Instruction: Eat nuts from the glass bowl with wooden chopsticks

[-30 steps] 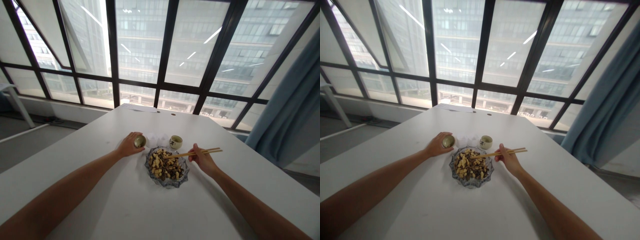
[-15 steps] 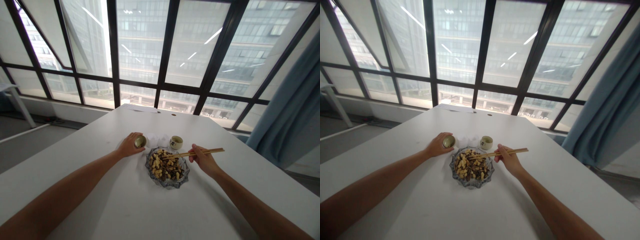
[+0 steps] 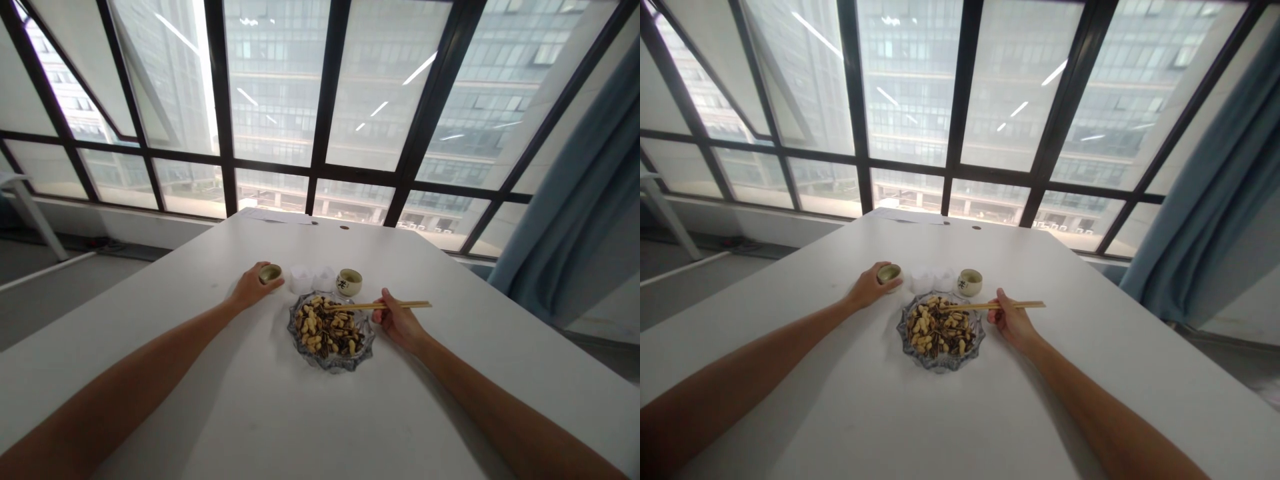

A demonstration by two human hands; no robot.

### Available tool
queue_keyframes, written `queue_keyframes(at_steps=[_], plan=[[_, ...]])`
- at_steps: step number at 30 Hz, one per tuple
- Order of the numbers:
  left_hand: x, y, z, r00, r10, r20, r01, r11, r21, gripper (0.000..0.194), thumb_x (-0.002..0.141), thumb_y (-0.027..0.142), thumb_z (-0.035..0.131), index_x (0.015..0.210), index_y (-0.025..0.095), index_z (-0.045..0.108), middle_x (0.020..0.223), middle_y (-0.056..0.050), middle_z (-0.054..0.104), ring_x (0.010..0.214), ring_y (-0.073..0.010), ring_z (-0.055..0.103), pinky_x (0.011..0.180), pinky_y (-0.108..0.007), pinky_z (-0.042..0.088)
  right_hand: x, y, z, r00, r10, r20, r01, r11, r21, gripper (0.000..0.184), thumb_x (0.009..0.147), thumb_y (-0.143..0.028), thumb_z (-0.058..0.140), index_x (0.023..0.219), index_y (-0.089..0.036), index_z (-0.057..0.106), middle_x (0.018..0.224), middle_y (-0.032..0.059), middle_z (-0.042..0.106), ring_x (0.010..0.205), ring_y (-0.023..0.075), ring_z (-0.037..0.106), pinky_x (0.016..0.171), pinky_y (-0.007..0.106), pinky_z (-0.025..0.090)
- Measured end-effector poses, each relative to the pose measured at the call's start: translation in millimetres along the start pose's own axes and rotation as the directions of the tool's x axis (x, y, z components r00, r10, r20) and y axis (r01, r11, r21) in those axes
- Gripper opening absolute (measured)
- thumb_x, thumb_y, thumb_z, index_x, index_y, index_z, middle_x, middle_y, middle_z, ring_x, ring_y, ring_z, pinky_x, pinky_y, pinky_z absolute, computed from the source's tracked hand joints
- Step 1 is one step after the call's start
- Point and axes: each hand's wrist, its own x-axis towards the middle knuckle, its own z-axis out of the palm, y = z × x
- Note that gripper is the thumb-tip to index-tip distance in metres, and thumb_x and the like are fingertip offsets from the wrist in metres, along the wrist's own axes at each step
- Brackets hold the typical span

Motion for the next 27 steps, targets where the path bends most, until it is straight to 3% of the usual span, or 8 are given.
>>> queue_keyframes(at_steps=[5, 10, 13, 16, 19, 22, 24, 27], plan=[[2, -5, 0.8, 0.999, -0.022, 0.030, 0.021, 0.999, 0.036, 0.068, 0.077, 0.067, 0.065, 0.126, 0.020, 0.057, 0.107, -0.010, 0.072, 0.094, -0.0270, 0.071, 0.084, -0.040, 0.056, 0, 1, 2, 1.000, -0.007, -0.017, 0.007, 1.000, 0.008, 0.052, 0.059, -0.066, 0.086, 0.062, -0.017, 0.069, 0.045, 0.0014, 0.060, 0.042, 0.0117, 0.052, 0.043, 0.024, 0.044], [7, 12, -5.5, 0.990, 0.131, 0.042, -0.138, 0.951, 0.278, 0.069, 0.081, 0.062, 0.065, 0.134, 0.020, 0.052, 0.137, -0.014, 0.059, 0.127, -0.0331, 0.055, 0.106, -0.049, 0.044, 0, 2, 6, 0.998, -0.027, -0.057, 0.030, 0.998, 0.048, 0.053, 0.055, -0.064, 0.089, 0.061, -0.016, 0.068, 0.045, 0.0012, 0.060, 0.042, 0.0110, 0.052, 0.041, 0.022, 0.043], [14, 36, -6.6, 0.962, 0.237, 0.138, -0.272, 0.892, 0.362, 0.072, 0.082, 0.062, 0.064, 0.138, 0.021, 0.049, 0.138, -0.014, 0.059, 0.130, -0.0333, 0.052, 0.109, -0.050, 0.039, 0, 2, 7, 0.998, -0.041, -0.055, 0.044, 0.998, 0.051, 0.053, 0.056, -0.064, 0.088, 0.062, -0.015, 0.068, 0.046, 0.0016, 0.061, 0.042, 0.0115, 0.053, 0.041, 0.023, 0.044], [24, 59, -0.6, 0.924, 0.263, 0.278, -0.359, 0.846, 0.394, 0.075, 0.082, 0.062, 0.064, 0.140, 0.018, 0.047, 0.137, -0.015, 0.061, 0.128, -0.0337, 0.055, 0.111, -0.050, 0.036, -1, 3, 6, 0.997, -0.053, -0.063, 0.056, 0.997, 0.053, 0.053, 0.058, -0.064, 0.087, 0.063, -0.016, 0.068, 0.047, 0.0016, 0.061, 0.043, 0.0112, 0.054, 0.041, 0.022, 0.045], [35, 74, 8.5, 0.905, 0.188, 0.382, -0.342, 0.855, 0.390, 0.072, 0.082, 0.055, 0.065, 0.141, 0.018, 0.044, 0.131, -0.014, 0.065, 0.122, -0.0331, 0.059, 0.109, -0.050, 0.038, -1, 3, 5, 0.996, -0.051, -0.078, 0.056, 0.996, 0.063, 0.053, 0.057, -0.064, 0.088, 0.063, -0.015, 0.068, 0.047, 0.0013, 0.061, 0.043, 0.0108, 0.054, 0.041, 0.021, 0.045], [40, 80, 12.9, 0.894, 0.162, 0.418, -0.319, 0.885, 0.340, 0.071, 0.080, 0.046, 0.069, 0.140, 0.019, 0.043, 0.123, -0.011, 0.069, 0.115, -0.0309, 0.063, 0.104, -0.047, 0.042, -1, 3, 5, 0.994, -0.046, -0.097, 0.053, 0.996, 0.072, 0.054, 0.055, -0.064, 0.089, 0.062, -0.015, 0.067, 0.047, 0.0018, 0.061, 0.042, 0.0111, 0.054, 0.040, 0.022, 0.045], [37, 80, 11.3, 0.883, 0.248, 0.399, -0.384, 0.870, 0.309, 0.070, 0.077, 0.039, 0.072, 0.139, 0.019, 0.045, 0.125, -0.011, 0.067, 0.115, -0.0301, 0.061, 0.103, -0.045, 0.043, -1, 3, 5, 0.994, -0.050, -0.101, 0.058, 0.995, 0.076, 0.054, 0.055, -0.064, 0.089, 0.062, -0.015, 0.067, 0.048, 0.0021, 0.062, 0.042, 0.0113, 0.054, 0.040, 0.022, 0.045], [29, 77, 4.6, 0.822, 0.441, 0.361, -0.549, 0.782, 0.295, 0.064, 0.078, 0.028, 0.070, 0.137, 0.020, 0.048, 0.130, -0.011, 0.062, 0.121, -0.0298, 0.055, 0.107, -0.045, 0.039, -1, 3, 6, 0.994, -0.060, -0.086, 0.066, 0.995, 0.069, 0.055, 0.056, -0.065, 0.088, 0.063, -0.015, 0.067, 0.047, 0.0018, 0.061, 0.042, 0.0112, 0.054, 0.041, 0.022, 0.045]])
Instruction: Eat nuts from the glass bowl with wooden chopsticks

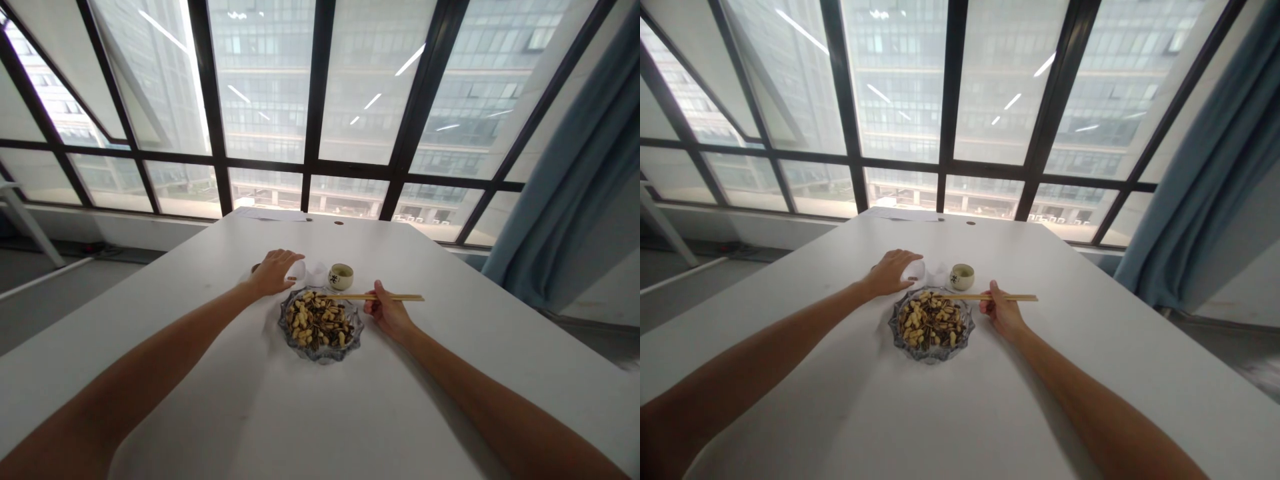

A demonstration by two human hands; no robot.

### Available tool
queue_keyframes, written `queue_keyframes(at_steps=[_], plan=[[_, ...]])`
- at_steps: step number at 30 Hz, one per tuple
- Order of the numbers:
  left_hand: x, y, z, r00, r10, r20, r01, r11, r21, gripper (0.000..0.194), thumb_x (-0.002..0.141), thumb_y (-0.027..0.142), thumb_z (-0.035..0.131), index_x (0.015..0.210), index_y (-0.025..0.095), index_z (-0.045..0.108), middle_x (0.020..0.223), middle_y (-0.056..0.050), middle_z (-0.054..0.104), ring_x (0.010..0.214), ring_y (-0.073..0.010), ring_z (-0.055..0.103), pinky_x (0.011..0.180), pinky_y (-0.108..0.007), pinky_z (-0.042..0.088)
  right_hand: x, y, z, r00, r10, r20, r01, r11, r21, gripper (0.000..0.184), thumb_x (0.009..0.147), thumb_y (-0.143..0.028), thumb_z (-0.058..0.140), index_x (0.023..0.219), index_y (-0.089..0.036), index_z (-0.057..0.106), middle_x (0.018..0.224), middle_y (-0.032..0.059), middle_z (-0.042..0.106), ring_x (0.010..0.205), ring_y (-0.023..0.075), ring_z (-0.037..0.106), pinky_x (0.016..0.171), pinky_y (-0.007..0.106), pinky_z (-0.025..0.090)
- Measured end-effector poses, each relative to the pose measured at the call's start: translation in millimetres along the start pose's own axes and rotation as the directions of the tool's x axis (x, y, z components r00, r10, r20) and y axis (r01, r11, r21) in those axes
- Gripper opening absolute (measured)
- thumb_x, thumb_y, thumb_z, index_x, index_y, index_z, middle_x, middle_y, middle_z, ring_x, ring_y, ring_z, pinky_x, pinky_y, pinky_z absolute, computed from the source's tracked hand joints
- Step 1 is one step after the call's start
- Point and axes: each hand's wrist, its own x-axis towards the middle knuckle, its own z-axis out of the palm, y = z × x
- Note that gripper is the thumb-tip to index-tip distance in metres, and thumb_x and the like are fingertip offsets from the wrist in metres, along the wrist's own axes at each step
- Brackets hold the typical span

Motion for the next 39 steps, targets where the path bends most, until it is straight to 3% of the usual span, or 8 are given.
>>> queue_keyframes(at_steps=[3, 6, 12, 15, 23, 28, 31, 39], plan=[[-9, -2, -1.6, 0.997, 0.065, -0.047, -0.063, 0.997, 0.037, 0.060, 0.080, 0.026, 0.067, 0.138, 0.020, 0.048, 0.132, -0.012, 0.060, 0.122, -0.0301, 0.053, 0.107, -0.046, 0.038, 0, 0, 0, 1.000, -0.012, 0.006, 0.012, 1.000, -0.013, 0.055, 0.056, -0.066, 0.087, 0.062, -0.015, 0.067, 0.046, 0.0018, 0.061, 0.042, 0.0117, 0.055, 0.041, 0.022, 0.045], [-11, -5, 0.6, 0.998, 0.031, -0.052, -0.030, 0.999, 0.032, 0.061, 0.081, 0.030, 0.067, 0.138, 0.021, 0.047, 0.133, -0.011, 0.059, 0.123, -0.0304, 0.053, 0.108, -0.047, 0.036, 0, 0, 1, 1.000, -0.012, -0.009, 0.012, 1.000, -0.015, 0.055, 0.057, -0.066, 0.086, 0.063, -0.016, 0.067, 0.046, 0.0021, 0.061, 0.041, 0.0125, 0.055, 0.040, 0.023, 0.045], [5, -13, 4.4, 0.958, -0.268, 0.100, 0.276, 0.958, -0.075, 0.077, 0.076, 0.050, 0.072, 0.141, 0.021, 0.041, 0.131, -0.011, 0.064, 0.122, -0.0318, 0.057, 0.107, -0.049, 0.039, -1, -1, 3, 0.999, -0.024, -0.034, 0.023, 1.000, -0.009, 0.055, 0.054, -0.066, 0.088, 0.060, -0.017, 0.066, 0.046, 0.0023, 0.062, 0.041, 0.0130, 0.054, 0.039, 0.024, 0.045], [22, -8, 5.4, 0.940, -0.312, 0.136, 0.326, 0.941, -0.093, 0.080, 0.078, 0.061, 0.066, 0.142, 0.021, 0.040, 0.136, -0.012, 0.062, 0.126, -0.0328, 0.055, 0.107, -0.050, 0.038, -2, -2, 4, 0.999, -0.013, -0.040, 0.013, 1.000, 0.000, 0.055, 0.051, -0.066, 0.089, 0.060, -0.017, 0.066, 0.048, 0.0026, 0.062, 0.042, 0.0136, 0.055, 0.040, 0.025, 0.046], [68, 28, 26.3, 0.933, -0.198, 0.302, 0.216, 0.976, -0.028, 0.075, 0.084, 0.055, 0.061, 0.144, 0.018, 0.039, 0.131, -0.016, 0.064, 0.126, -0.0335, 0.056, 0.111, -0.053, 0.031, -2, -3, 2, 0.999, -0.020, -0.032, 0.019, 1.000, -0.015, 0.058, 0.053, -0.069, 0.087, 0.062, -0.016, 0.068, 0.047, 0.0025, 0.062, 0.042, 0.0121, 0.054, 0.041, 0.024, 0.045], [62, 30, 22.7, 0.990, 0.042, 0.137, -0.037, 0.999, -0.038, 0.070, 0.078, 0.032, 0.070, 0.142, 0.021, 0.044, 0.133, -0.013, 0.062, 0.126, -0.0316, 0.053, 0.110, -0.049, 0.032, -4, -6, 4, 0.999, -0.037, -0.039, 0.037, 0.999, -0.016, 0.057, 0.053, -0.070, 0.086, 0.060, -0.017, 0.066, 0.045, 0.0021, 0.061, 0.041, 0.0130, 0.054, 0.040, 0.025, 0.045], [53, 27, 17.1, 0.983, 0.172, 0.059, -0.169, 0.984, -0.052, 0.065, 0.079, 0.023, 0.068, 0.140, 0.025, 0.047, 0.135, -0.010, 0.060, 0.126, -0.0305, 0.052, 0.111, -0.050, 0.031, -5, -8, 6, 0.999, -0.044, -0.030, 0.043, 0.999, -0.025, 0.056, 0.057, -0.069, 0.085, 0.062, -0.017, 0.065, 0.047, 0.0020, 0.061, 0.042, 0.0127, 0.054, 0.041, 0.024, 0.046], [44, 19, 21.1, 0.989, 0.136, 0.054, -0.134, 0.990, -0.045, 0.067, 0.080, 0.030, 0.071, 0.141, 0.021, 0.046, 0.131, -0.012, 0.063, 0.123, -0.0303, 0.055, 0.111, -0.047, 0.033, -4, -12, 6, 0.996, -0.079, -0.031, 0.077, 0.996, -0.055, 0.057, 0.061, -0.072, 0.080, 0.063, -0.018, 0.063, 0.048, 0.0014, 0.060, 0.042, 0.0131, 0.055, 0.042, 0.026, 0.048]])
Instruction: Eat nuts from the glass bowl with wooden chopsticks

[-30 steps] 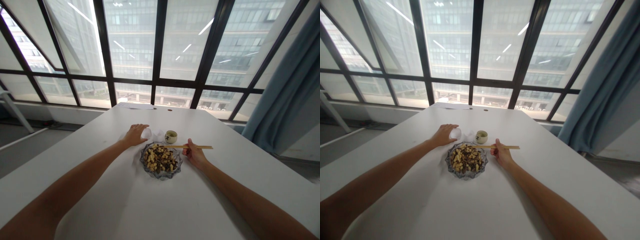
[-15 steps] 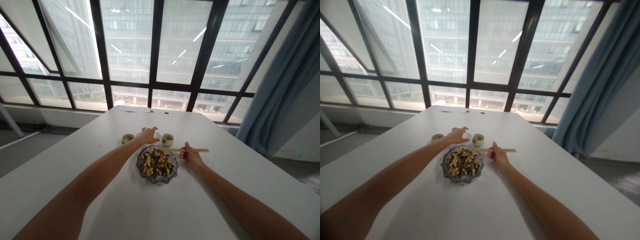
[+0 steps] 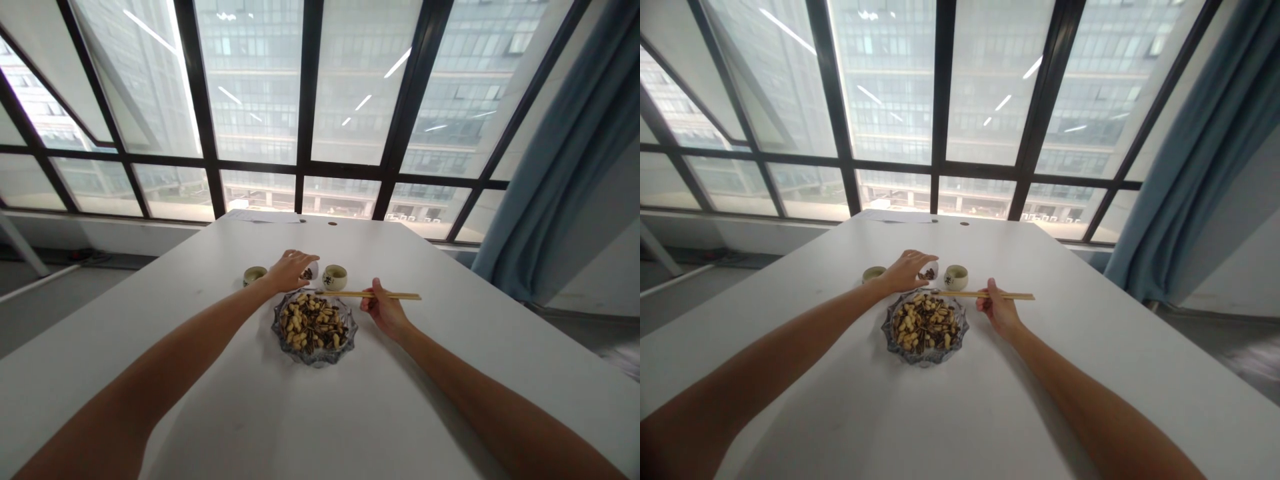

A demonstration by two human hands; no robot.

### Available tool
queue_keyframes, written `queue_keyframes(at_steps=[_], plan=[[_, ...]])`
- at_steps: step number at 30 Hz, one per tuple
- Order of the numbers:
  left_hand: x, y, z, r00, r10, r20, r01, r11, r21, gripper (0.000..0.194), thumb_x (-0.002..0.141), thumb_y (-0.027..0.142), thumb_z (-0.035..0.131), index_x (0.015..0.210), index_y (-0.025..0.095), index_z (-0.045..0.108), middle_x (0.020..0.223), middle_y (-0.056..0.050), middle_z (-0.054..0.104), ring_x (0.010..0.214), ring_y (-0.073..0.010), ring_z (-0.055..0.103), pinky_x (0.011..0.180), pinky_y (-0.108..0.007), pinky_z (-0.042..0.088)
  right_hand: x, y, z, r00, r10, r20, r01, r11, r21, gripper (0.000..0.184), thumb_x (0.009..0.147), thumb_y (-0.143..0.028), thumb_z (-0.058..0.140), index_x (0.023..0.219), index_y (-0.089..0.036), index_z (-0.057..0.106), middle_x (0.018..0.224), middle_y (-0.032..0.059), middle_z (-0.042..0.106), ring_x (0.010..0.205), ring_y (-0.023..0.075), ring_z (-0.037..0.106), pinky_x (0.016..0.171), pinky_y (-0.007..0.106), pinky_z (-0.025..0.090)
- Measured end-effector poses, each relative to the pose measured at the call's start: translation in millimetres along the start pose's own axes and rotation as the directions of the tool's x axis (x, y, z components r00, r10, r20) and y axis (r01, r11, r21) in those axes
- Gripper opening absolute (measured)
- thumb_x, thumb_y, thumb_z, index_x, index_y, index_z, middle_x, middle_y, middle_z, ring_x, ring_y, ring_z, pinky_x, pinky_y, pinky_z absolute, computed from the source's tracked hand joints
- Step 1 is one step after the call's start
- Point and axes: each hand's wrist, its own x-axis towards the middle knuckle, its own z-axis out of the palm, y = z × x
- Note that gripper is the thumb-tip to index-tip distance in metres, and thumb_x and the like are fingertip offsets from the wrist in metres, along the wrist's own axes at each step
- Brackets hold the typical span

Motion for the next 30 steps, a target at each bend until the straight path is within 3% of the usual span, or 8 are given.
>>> queue_keyframes(at_steps=[5, 8, 10, 15, 19, 25, 30], plan=[[-2, -7, 7.2, 0.998, -0.056, 0.009, 0.056, 0.998, -0.015, 0.070, 0.081, 0.042, 0.071, 0.141, 0.016, 0.045, 0.129, -0.013, 0.064, 0.121, -0.0303, 0.058, 0.111, -0.044, 0.035, 4, -14, 7, 0.968, -0.188, -0.166, 0.198, 0.979, 0.049, 0.055, 0.062, -0.071, 0.081, 0.067, -0.019, 0.063, 0.052, 0.0010, 0.063, 0.045, 0.0134, 0.058, 0.043, 0.026, 0.050], [0, -12, 10.8, 0.999, -0.052, 0.017, 0.053, 0.996, -0.067, 0.069, 0.081, 0.044, 0.070, 0.140, 0.018, 0.044, 0.131, -0.012, 0.064, 0.122, -0.0293, 0.059, 0.110, -0.044, 0.036, 8, -19, 21, 0.924, -0.313, -0.222, 0.311, 0.949, -0.043, 0.056, 0.067, -0.074, 0.075, 0.071, -0.019, 0.065, 0.055, 0.0029, 0.066, 0.047, 0.0142, 0.060, 0.047, 0.027, 0.052], [2, -14, 12.4, 0.998, -0.063, 0.019, 0.064, 0.992, -0.107, 0.070, 0.081, 0.046, 0.071, 0.139, 0.020, 0.043, 0.130, -0.012, 0.065, 0.121, -0.0289, 0.060, 0.110, -0.044, 0.037, 11, -20, 34, 0.906, -0.380, -0.185, 0.352, 0.921, -0.166, 0.058, 0.072, -0.076, 0.069, 0.072, -0.019, 0.066, 0.055, 0.0039, 0.067, 0.047, 0.0151, 0.061, 0.049, 0.029, 0.052], [1, -16, 14.0, 0.994, -0.103, 0.033, 0.107, 0.983, -0.151, 0.070, 0.080, 0.049, 0.071, 0.138, 0.019, 0.043, 0.127, -0.013, 0.068, 0.121, -0.0289, 0.062, 0.109, -0.045, 0.036, 19, -24, 61, 0.898, -0.432, 0.086, 0.424, 0.794, -0.436, 0.058, 0.073, -0.078, 0.066, 0.065, -0.021, 0.066, 0.057, 0.0058, 0.069, 0.051, 0.0177, 0.063, 0.052, 0.030, 0.052], [1, -18, 14.3, 0.988, -0.137, 0.065, 0.145, 0.979, -0.140, 0.066, 0.083, 0.048, 0.067, 0.137, 0.018, 0.045, 0.128, -0.013, 0.068, 0.121, -0.0290, 0.062, 0.109, -0.045, 0.037, 18, -46, 61, 0.872, -0.488, 0.032, 0.453, 0.781, -0.429, 0.061, 0.076, -0.080, 0.059, 0.065, -0.021, 0.068, 0.052, 0.0050, 0.067, 0.047, 0.0174, 0.061, 0.048, 0.029, 0.050], [6, -19, 13.8, 0.961, -0.259, 0.097, 0.265, 0.963, -0.050, 0.059, 0.087, 0.048, 0.061, 0.136, 0.017, 0.047, 0.129, -0.014, 0.066, 0.123, -0.0314, 0.059, 0.110, -0.050, 0.033, 18, -66, 52, 0.932, -0.282, 0.227, 0.362, 0.743, -0.563, 0.063, 0.073, -0.079, 0.064, 0.059, -0.018, 0.068, 0.047, 0.0060, 0.064, 0.041, 0.0145, 0.057, 0.041, 0.025, 0.045], [-1, -10, 7.0, 0.976, -0.214, 0.032, 0.214, 0.977, 0.002, 0.050, 0.091, 0.047, 0.055, 0.132, 0.019, 0.052, 0.138, -0.014, 0.060, 0.132, -0.0307, 0.051, 0.117, -0.055, 0.021, 18, -59, 59, 0.912, -0.190, 0.365, 0.387, 0.696, -0.605, 0.062, 0.078, -0.076, 0.061, 0.062, -0.017, 0.070, 0.051, 0.0065, 0.067, 0.044, 0.0146, 0.058, 0.041, 0.024, 0.044]])
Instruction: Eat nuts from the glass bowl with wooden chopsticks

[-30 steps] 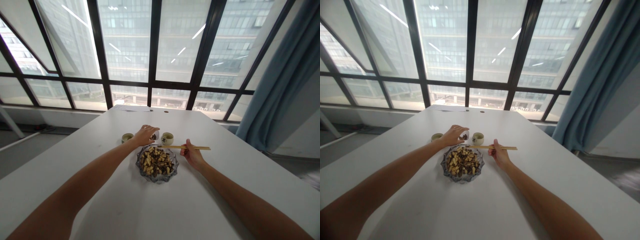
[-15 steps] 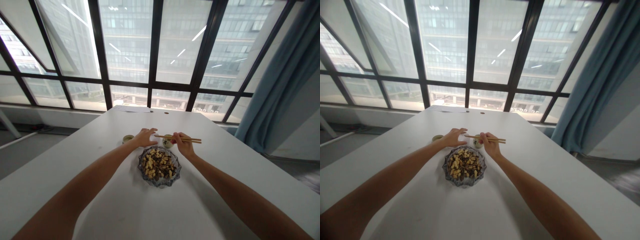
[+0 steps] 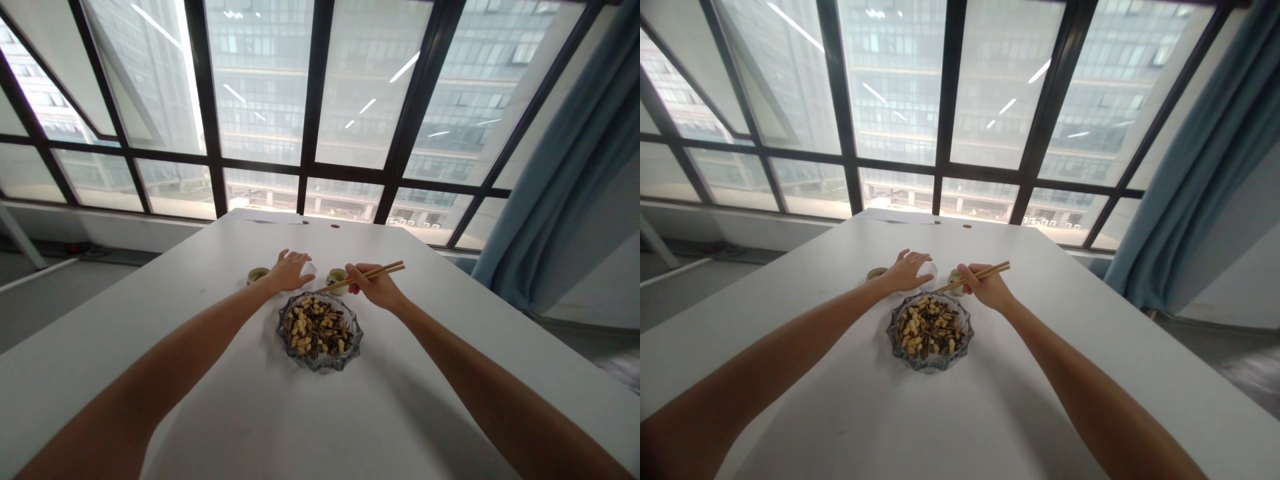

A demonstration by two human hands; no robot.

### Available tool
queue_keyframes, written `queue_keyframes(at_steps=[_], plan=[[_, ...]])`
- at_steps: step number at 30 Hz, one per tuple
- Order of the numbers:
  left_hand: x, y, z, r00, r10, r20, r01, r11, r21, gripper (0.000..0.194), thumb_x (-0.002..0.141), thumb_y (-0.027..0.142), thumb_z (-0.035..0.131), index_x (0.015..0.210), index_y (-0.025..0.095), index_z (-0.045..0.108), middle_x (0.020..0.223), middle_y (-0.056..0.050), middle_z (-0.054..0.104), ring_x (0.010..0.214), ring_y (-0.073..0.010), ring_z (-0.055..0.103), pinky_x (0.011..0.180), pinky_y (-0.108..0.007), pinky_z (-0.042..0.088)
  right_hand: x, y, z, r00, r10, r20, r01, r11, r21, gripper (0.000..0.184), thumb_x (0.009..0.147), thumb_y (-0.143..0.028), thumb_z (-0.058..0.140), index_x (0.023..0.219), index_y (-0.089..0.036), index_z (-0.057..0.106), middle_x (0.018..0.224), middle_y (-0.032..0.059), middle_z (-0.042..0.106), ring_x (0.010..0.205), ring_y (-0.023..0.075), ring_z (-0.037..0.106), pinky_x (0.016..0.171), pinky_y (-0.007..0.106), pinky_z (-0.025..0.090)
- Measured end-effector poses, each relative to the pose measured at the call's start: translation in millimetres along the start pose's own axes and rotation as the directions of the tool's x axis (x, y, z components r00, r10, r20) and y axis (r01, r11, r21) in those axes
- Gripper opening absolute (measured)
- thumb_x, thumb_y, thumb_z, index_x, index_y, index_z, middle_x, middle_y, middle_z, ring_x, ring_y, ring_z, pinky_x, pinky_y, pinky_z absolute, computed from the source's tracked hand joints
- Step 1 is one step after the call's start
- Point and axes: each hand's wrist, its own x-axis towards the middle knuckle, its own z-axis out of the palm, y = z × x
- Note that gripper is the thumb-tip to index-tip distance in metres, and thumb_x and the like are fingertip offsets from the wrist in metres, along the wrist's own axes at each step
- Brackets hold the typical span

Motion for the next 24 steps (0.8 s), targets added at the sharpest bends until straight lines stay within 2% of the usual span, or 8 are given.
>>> queue_keyframes(at_steps=[5, 10, 13, 17, 20, 24], plan=[[-16, 1, -4.7, 0.999, 0.047, 0.017, -0.048, 0.998, 0.042, 0.047, 0.090, 0.046, 0.056, 0.130, 0.020, 0.055, 0.138, -0.014, 0.060, 0.131, -0.0313, 0.051, 0.118, -0.059, 0.017, -3, -8, -3, 0.999, -0.006, 0.040, 0.006, 1.000, 0.010, 0.057, 0.077, -0.071, 0.066, 0.059, -0.018, 0.071, 0.048, 0.0049, 0.065, 0.042, 0.0146, 0.056, 0.038, 0.023, 0.040], [-28, -2, -1.3, 1.000, 0.025, 0.011, -0.025, 0.998, 0.049, 0.045, 0.091, 0.045, 0.056, 0.129, 0.022, 0.055, 0.138, -0.014, 0.060, 0.132, -0.0312, 0.051, 0.118, -0.059, 0.016, -8, -12, -8, 0.999, 0.035, 0.041, -0.035, 0.999, -0.001, 0.055, 0.077, -0.070, 0.068, 0.059, -0.018, 0.071, 0.045, 0.0034, 0.062, 0.040, 0.0135, 0.054, 0.037, 0.022, 0.037], [-31, -1, 0.8, 1.000, 0.002, -0.003, -0.002, 0.999, 0.043, 0.042, 0.091, 0.044, 0.056, 0.127, 0.023, 0.056, 0.139, -0.013, 0.060, 0.131, -0.0306, 0.051, 0.118, -0.058, 0.016, -8, -9, -2, 1.000, 0.021, -0.001, -0.021, 0.999, -0.027, 0.056, 0.077, -0.072, 0.066, 0.059, -0.019, 0.070, 0.048, 0.0043, 0.064, 0.043, 0.0144, 0.056, 0.039, 0.022, 0.039], [-36, 5, 1.7, 0.999, -0.040, -0.022, 0.041, 0.998, 0.042, 0.040, 0.092, 0.043, 0.054, 0.126, 0.023, 0.057, 0.143, -0.012, 0.057, 0.132, -0.0304, 0.051, 0.118, -0.059, 0.017, -6, 0, 12, 1.000, -0.009, 0.008, 0.009, 0.999, -0.037, 0.057, 0.075, -0.074, 0.066, 0.058, -0.019, 0.068, 0.051, 0.0042, 0.065, 0.047, 0.0146, 0.057, 0.043, 0.023, 0.041], [-42, 9, 1.1, 0.997, -0.047, -0.065, 0.049, 0.998, 0.035, 0.037, 0.095, 0.040, 0.050, 0.128, 0.023, 0.057, 0.145, -0.011, 0.056, 0.133, -0.0291, 0.050, 0.118, -0.058, 0.018, -4, 4, 18, 1.000, -0.017, 0.019, 0.018, 0.999, -0.032, 0.055, 0.077, -0.072, 0.066, 0.059, -0.020, 0.067, 0.050, 0.0030, 0.064, 0.046, 0.0144, 0.055, 0.042, 0.023, 0.039], [-57, 15, -3.0, 0.982, -0.067, -0.177, 0.068, 0.998, 0.001, 0.035, 0.098, 0.034, 0.043, 0.129, 0.023, 0.056, 0.145, -0.010, 0.056, 0.133, -0.0261, 0.050, 0.118, -0.056, 0.019, -3, 6, 19, 0.997, -0.073, 0.040, 0.076, 0.994, -0.075, 0.052, 0.082, -0.067, 0.064, 0.060, -0.021, 0.066, 0.051, 0.0027, 0.064, 0.047, 0.0146, 0.057, 0.044, 0.023, 0.040]])
